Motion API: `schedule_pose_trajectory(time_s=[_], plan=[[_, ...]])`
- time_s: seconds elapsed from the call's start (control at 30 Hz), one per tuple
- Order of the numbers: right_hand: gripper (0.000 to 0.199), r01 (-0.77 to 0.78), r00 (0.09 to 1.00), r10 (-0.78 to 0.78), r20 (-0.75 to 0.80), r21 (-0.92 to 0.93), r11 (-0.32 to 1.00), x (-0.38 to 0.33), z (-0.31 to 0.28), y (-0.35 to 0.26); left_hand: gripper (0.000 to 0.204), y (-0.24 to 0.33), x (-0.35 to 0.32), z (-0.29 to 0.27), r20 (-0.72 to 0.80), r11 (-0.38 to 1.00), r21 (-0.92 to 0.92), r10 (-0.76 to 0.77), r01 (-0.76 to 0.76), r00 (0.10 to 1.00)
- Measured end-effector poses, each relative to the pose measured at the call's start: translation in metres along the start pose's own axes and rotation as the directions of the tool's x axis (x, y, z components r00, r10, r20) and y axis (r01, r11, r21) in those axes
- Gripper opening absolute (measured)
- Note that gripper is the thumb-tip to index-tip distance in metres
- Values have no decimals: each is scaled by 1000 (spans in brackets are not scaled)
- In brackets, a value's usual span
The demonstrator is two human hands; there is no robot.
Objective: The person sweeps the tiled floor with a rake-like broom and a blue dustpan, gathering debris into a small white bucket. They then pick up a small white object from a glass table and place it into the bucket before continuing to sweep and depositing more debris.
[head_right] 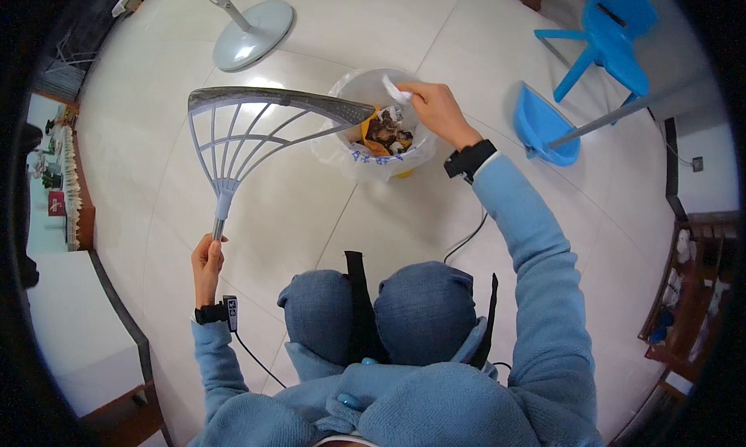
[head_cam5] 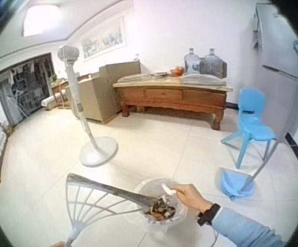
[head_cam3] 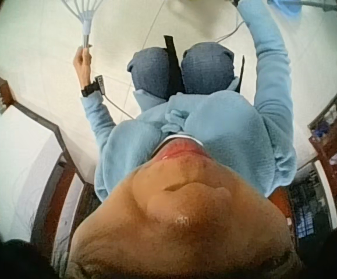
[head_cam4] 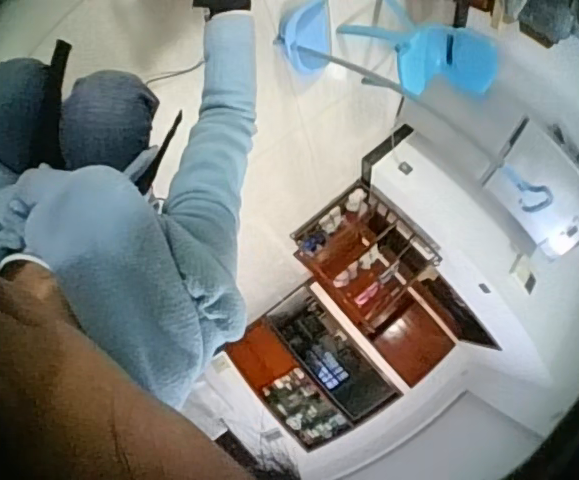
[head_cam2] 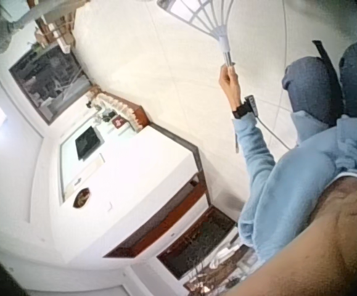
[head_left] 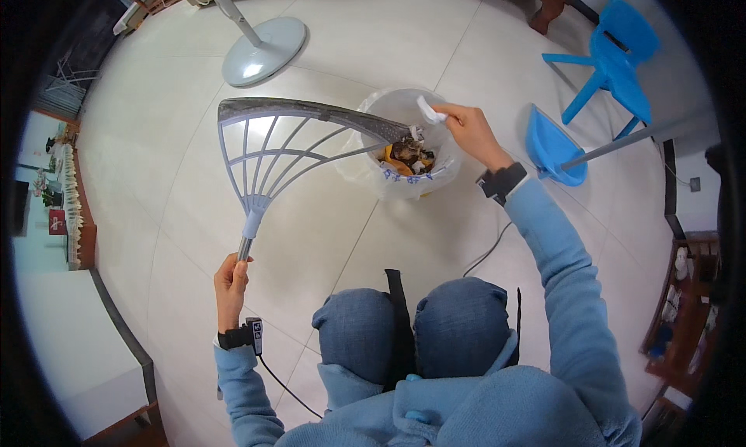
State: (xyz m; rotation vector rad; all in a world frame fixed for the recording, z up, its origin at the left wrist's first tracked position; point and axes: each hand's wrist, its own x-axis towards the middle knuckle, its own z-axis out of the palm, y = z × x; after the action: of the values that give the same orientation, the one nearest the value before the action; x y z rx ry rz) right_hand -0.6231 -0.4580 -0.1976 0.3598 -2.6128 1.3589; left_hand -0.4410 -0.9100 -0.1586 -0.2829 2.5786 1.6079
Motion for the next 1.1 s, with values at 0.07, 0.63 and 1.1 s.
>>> schedule_pose_trajectory(time_s=[0.07, 0.63, 1.1], plan=[[30, 42, 999, -45, 27, 100, 994, 11, 5, -10, 30, 2, 2, 2, 21, 1000, -9, 19, -19, 1000], [26, -369, 929, 303, 213, 596, 713, 14, -12, -17, 30, 20, 11, 7, -32, 973, 210, 109, -100, 994], [35, 681, 703, -699, -131, -156, 715, 71, 32, -148, 27, 63, 8, 21, -30, 829, 544, 170, -126, 985]])
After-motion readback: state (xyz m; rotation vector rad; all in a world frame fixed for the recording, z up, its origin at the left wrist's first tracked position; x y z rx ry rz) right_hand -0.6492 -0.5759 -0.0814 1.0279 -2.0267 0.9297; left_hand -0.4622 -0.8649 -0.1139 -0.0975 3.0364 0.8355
